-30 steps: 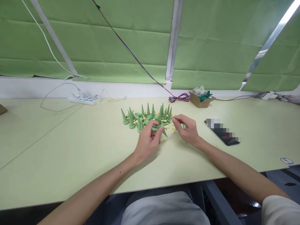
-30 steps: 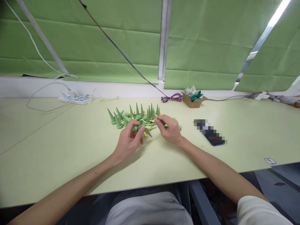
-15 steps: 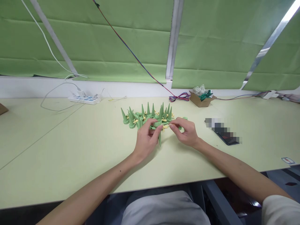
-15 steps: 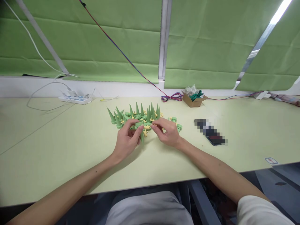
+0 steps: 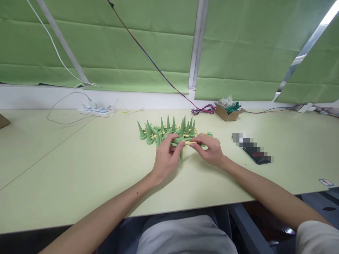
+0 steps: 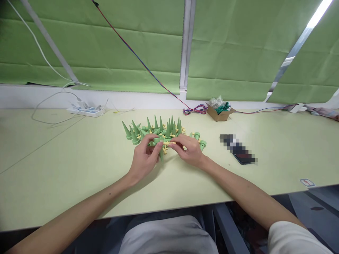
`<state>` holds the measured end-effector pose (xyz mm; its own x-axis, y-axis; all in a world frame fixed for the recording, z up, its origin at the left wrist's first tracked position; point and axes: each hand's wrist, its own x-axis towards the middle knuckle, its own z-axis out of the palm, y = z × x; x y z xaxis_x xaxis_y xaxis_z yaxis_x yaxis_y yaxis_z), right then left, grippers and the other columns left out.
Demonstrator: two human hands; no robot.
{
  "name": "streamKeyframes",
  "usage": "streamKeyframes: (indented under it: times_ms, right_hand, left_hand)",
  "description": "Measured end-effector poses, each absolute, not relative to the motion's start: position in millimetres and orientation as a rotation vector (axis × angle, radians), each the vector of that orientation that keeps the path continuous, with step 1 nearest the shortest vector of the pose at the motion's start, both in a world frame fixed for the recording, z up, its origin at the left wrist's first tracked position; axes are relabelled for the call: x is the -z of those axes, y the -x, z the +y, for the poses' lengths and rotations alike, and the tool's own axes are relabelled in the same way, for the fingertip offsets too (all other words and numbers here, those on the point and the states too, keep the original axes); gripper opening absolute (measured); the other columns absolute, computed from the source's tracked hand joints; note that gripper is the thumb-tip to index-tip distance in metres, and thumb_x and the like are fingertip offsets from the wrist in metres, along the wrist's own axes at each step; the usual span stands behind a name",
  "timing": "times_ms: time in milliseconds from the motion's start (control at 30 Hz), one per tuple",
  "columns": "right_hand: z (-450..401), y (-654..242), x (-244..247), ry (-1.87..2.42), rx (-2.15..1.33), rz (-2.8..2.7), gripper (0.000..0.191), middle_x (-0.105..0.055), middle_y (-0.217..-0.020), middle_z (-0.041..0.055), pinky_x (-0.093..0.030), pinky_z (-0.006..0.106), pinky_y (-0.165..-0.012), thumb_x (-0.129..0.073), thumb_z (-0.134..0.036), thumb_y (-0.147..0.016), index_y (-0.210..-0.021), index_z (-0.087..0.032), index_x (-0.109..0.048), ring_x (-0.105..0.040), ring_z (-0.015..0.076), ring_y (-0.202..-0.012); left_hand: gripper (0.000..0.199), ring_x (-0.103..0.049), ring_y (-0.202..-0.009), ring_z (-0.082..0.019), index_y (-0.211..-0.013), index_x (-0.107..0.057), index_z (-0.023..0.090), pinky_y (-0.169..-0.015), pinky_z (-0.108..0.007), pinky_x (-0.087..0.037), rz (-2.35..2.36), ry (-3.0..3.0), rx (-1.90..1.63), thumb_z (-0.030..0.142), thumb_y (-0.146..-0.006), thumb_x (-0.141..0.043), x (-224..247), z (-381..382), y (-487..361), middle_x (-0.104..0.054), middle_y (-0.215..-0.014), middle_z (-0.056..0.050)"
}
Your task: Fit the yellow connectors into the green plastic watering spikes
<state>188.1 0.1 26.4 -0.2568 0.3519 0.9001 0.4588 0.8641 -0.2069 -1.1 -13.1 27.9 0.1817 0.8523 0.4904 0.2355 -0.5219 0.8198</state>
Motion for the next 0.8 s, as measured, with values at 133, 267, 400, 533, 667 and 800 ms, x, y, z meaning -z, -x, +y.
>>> streamKeyframes:
  times_ms: [133,267,400,533,667,800]
  right_hand:
    - [1.2,-188.8,-25.2,0.606,0.108,-1.877,0.008,-0.067,-0.067,0.0029,-0.045,0.025,-0.052,-0.064,-0.022,-0.095,-0.09,-0.018,-0.069,-0.053,0.0116,-0.054]
    - [1.1,-188.5,-24.4,0.619,0.089,-1.884,0.007,-0.069,-0.069,0.0035,-0.046,0.026,-0.052,-0.064,-0.022,-0.095,-0.091,-0.019,-0.069,-0.053,0.0119,-0.054]
    - [0.8,-187.5,-23.3,0.612,0.065,-1.9,0.006,-0.07,-0.071,0.0043,-0.048,0.026,-0.054,-0.064,-0.021,-0.094,-0.092,-0.019,-0.069,-0.055,0.0124,-0.055]
    - [0.5,-187.3,-21.2,0.654,0.026,-1.895,0.008,-0.069,-0.07,0.0035,-0.05,0.026,-0.053,-0.064,-0.026,-0.095,-0.095,-0.02,-0.07,-0.057,0.0126,-0.056]
    - [-0.1,-187.9,-18.7,0.666,-0.057,-1.868,0.013,-0.067,-0.072,0.0028,-0.055,0.025,-0.054,-0.066,-0.028,-0.093,-0.103,-0.02,-0.068,-0.059,0.0124,-0.058]
    - [-0.5,-188.4,-16.6,0.689,-0.14,-1.881,0.016,-0.07,-0.081,0.0049,-0.057,0.026,-0.059,-0.062,-0.028,-0.095,-0.108,-0.02,-0.064,-0.064,0.014,-0.065]
  left_hand:
    - [0.024,-0.049,-0.048,-0.005,-0.112,-0.053,0.022,-0.046,-0.02,-0.038,0.996,-1.947,-1.356,0.037,-0.094,-0.059,-28.5,-15.8,-0.3,-0.056,-0.087,0.001]
    - [0.036,-0.048,-0.046,-0.007,-0.12,-0.049,0.02,-0.046,-0.021,-0.04,0.944,-2.026,-1.289,0.031,-0.089,-0.064,-29.2,-17.9,-0.5,-0.051,-0.069,0.006]
    - [0.039,-0.049,-0.047,-0.008,-0.121,-0.049,0.019,-0.049,-0.022,-0.041,0.962,-2.058,-1.288,0.031,-0.087,-0.065,-27.2,-16.2,0.6,-0.048,-0.066,0.007]
    - [0.037,-0.05,-0.048,-0.01,-0.122,-0.048,0.02,-0.051,-0.022,-0.041,0.982,-2.063,-1.268,0.03,-0.09,-0.062,-25.4,-14.6,0.9,-0.045,-0.06,0.009]
    - [0.038,-0.047,-0.044,-0.009,-0.124,-0.045,0.02,-0.047,-0.022,-0.037,0.989,-2.047,-1.248,0.033,-0.092,-0.06,-25.8,-15.0,0.3,-0.045,-0.06,0.009]
    - [0.039,-0.044,-0.044,-0.008,-0.126,-0.043,0.021,-0.045,-0.022,-0.035,0.997,-2.008,-1.254,0.036,-0.093,-0.058,-26.7,-15.3,0.1,-0.045,-0.064,0.008]
